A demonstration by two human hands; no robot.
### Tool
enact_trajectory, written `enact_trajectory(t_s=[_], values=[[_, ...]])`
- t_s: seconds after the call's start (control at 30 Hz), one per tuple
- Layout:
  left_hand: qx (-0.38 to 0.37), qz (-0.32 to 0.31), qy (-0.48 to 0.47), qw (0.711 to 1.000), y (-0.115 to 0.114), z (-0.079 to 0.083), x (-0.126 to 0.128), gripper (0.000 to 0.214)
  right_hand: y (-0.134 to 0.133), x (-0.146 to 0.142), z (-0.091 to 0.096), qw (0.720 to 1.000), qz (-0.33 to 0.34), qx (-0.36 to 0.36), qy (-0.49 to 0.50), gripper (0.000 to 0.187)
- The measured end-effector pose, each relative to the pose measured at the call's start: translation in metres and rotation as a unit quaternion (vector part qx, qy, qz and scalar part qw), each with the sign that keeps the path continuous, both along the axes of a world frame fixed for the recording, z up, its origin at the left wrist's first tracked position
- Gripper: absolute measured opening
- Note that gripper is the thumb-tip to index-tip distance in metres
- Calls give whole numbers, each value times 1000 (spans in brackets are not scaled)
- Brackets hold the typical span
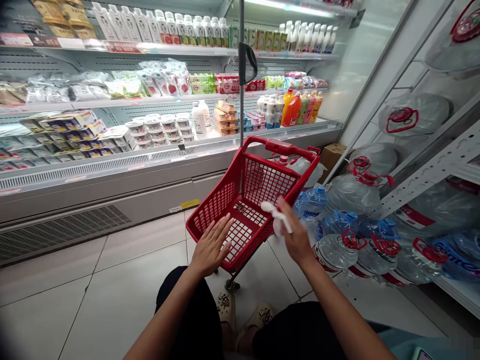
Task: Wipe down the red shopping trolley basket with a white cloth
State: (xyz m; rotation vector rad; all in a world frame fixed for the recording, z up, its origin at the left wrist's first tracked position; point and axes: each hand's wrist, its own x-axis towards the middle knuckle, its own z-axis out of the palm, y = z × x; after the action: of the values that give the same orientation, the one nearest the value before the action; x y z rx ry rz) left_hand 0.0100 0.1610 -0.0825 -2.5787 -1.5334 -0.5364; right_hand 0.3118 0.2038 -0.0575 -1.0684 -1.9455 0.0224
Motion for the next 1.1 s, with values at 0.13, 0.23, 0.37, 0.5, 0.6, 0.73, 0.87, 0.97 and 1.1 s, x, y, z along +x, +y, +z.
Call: enact_trajectory(t_s=[0.13, 0.23, 0.37, 0.5, 0.6, 0.73, 0.87, 0.97, 1.1], values=[[9, -9, 0, 1000, 1, 0, -7, 67, 3, -3, 15, 998, -26, 57, 14, 70], [16, -3, -7, 1000, 2, -1, -10, 69, -6, -17, -9, 984, 77, 48, -155, 84], [18, 11, -18, 1000, 3, -4, -9, 69, -43, -56, -47, 965, 103, 19, -242, 87], [15, 2, -19, 1000, 4, -5, -10, 67, -71, -82, -57, 944, 188, 46, -269, 88], [14, -8, -12, 1000, 5, -5, -13, 67, -53, -61, -49, 944, 182, 54, -271, 90], [9, -18, -1, 1000, 9, -4, -15, 67, 0, -9, -38, 962, 85, 27, -257, 85], [6, -39, 5, 999, 20, -5, -19, 67, 17, 0, -39, 970, 70, 21, -231, 67], [9, -43, 4, 999, 33, -5, -29, 66, -2, -28, -44, 969, 97, 14, -227, 68], [4, -12, -9, 1000, 45, -4, -38, 65, -31, -73, -44, 961, 141, 2, -239, 77]])
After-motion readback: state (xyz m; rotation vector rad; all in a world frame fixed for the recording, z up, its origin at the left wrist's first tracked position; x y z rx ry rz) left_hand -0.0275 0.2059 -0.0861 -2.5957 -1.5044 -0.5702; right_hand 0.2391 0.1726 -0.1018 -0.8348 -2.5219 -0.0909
